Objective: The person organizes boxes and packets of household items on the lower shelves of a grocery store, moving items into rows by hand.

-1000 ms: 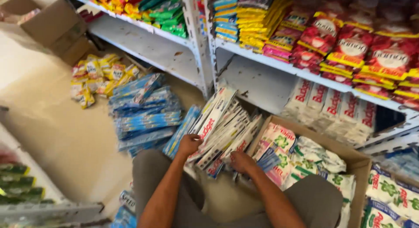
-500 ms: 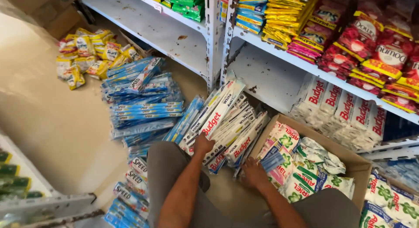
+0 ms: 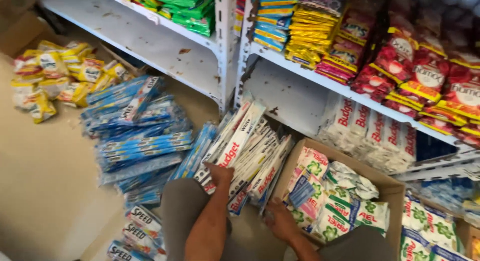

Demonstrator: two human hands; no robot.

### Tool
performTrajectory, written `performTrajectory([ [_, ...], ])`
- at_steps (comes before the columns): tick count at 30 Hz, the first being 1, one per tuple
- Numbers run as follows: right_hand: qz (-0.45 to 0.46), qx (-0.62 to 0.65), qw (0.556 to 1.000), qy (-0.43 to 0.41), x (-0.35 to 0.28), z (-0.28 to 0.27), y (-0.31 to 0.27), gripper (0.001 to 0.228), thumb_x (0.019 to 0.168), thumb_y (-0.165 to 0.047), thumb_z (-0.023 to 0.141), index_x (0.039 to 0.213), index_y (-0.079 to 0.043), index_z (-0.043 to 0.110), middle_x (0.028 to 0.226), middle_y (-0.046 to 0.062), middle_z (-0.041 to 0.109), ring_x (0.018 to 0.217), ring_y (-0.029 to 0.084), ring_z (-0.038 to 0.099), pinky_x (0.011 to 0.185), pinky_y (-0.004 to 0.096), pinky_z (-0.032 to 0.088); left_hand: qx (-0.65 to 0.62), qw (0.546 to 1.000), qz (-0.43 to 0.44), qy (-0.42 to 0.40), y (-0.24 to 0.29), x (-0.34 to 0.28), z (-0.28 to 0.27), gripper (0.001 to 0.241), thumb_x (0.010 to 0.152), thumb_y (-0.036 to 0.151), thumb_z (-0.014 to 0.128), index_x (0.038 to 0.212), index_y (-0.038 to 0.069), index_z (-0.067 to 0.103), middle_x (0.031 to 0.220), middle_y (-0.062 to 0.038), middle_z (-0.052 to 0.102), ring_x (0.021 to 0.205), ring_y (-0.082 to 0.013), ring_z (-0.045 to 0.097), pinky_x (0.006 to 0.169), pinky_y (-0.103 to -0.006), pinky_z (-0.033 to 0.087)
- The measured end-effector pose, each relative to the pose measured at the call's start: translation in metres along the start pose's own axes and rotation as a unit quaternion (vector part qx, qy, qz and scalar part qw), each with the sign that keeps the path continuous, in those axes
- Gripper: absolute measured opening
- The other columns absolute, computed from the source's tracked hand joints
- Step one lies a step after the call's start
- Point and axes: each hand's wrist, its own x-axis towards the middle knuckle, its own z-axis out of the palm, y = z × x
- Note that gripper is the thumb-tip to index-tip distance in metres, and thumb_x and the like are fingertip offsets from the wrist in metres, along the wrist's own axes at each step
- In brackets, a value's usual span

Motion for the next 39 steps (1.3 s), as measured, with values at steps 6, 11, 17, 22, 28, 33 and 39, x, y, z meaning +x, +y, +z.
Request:
performTrajectory([
  [6, 0.015, 0.035, 0.999, 0.017, -0.004, -0.006, -0.004, 0.054, 0.084, -0.022, 0.074, 0.135, -0.008, 0.06, 0.149, 0.011, 0.053, 0.151, 0.032, 0.029, 0.122, 0.044, 0.03, -0.137, 0.98, 0.055, 0.137, -0.047, 0.062, 0.071, 0.13, 0.058, 0.021, 0.101, 0.153, -0.004, 0.015, 0.132, -0.029, 0.06, 0.118, -0.0421, 0.062, 0.104, -0.0444, 0.049],
  [11, 0.04, 0.051, 0.998, -0.019, -0.008, -0.023, -0.021, 0.051, 0.088, -0.023, 0.072, 0.136, -0.011, 0.059, 0.15, 0.01, 0.052, 0.152, 0.033, 0.027, 0.121, 0.045, 0.029, -0.224, 0.97, -0.016, 0.091, -0.045, 0.068, 0.066, 0.11, 0.063, 0.023, 0.098, 0.144, -0.001, 0.027, 0.125, -0.023, 0.061, 0.109, -0.0379, 0.06, 0.094, -0.0442, 0.048],
  [17, 0.029, 0.072, 0.997, -0.005, -0.009, -0.023, -0.018, 0.051, 0.087, -0.024, 0.073, 0.135, -0.013, 0.061, 0.148, 0.011, 0.053, 0.15, 0.032, 0.031, 0.121, 0.043, 0.031, -0.357, 0.924, -0.14, 0.003, -0.042, 0.072, 0.054, 0.075, 0.072, 0.025, 0.093, 0.129, 0.004, 0.047, 0.114, -0.013, 0.063, 0.094, -0.0309, 0.056, 0.076, -0.0438, 0.047],
  [22, 0.02, 0.059, 0.998, -0.003, -0.008, -0.018, -0.011, 0.051, 0.088, -0.025, 0.075, 0.135, -0.012, 0.06, 0.149, 0.013, 0.052, 0.15, 0.033, 0.03, 0.12, 0.044, 0.03, -0.453, 0.859, -0.23, -0.063, -0.035, 0.068, 0.047, 0.05, 0.079, 0.027, 0.089, 0.117, 0.009, 0.063, 0.105, -0.005, 0.064, 0.083, -0.0257, 0.054, 0.063, -0.0436, 0.046],
  [28, 0.029, 0.054, 0.998, -0.011, -0.007, -0.021, -0.019, 0.052, 0.087, -0.026, 0.074, 0.135, -0.013, 0.06, 0.148, 0.014, 0.052, 0.151, 0.034, 0.03, 0.121, 0.043, 0.031, -0.294, 0.951, 0.06, 0.068, -0.067, 0.111, 0.08, 0.057, 0.073, 0.03, 0.093, 0.12, 0.006, 0.072, 0.109, -0.011, 0.077, 0.091, -0.0268, 0.073, 0.076, -0.0413, 0.059],
  [33, 0.025, 0.056, 0.998, -0.017, -0.008, -0.021, -0.02, 0.053, 0.087, -0.029, 0.075, 0.135, -0.012, 0.06, 0.147, 0.013, 0.054, 0.151, 0.033, 0.029, 0.121, 0.044, 0.031, -0.084, 0.994, 0.037, 0.055, -0.044, 0.066, 0.054, 0.06, 0.067, 0.029, 0.087, 0.12, 0.004, 0.074, 0.109, -0.022, 0.076, 0.095, -0.0352, 0.077, 0.089, -0.0405, 0.059],
  [39, 0.048, 0.07, 0.995, -0.052, -0.007, -0.032, -0.025, 0.052, 0.092, -0.03, 0.072, 0.139, -0.013, 0.057, 0.151, 0.014, 0.049, 0.152, 0.035, 0.023, 0.12, 0.046, 0.029, 0.139, 0.982, 0.123, -0.011, 0.034, -0.078, -0.035, 0.084, 0.065, 0.044, 0.099, 0.125, 0.0, 0.06, 0.138, -0.026, 0.052, 0.116, -0.0393, 0.061, 0.09, -0.0486, 0.056],
])
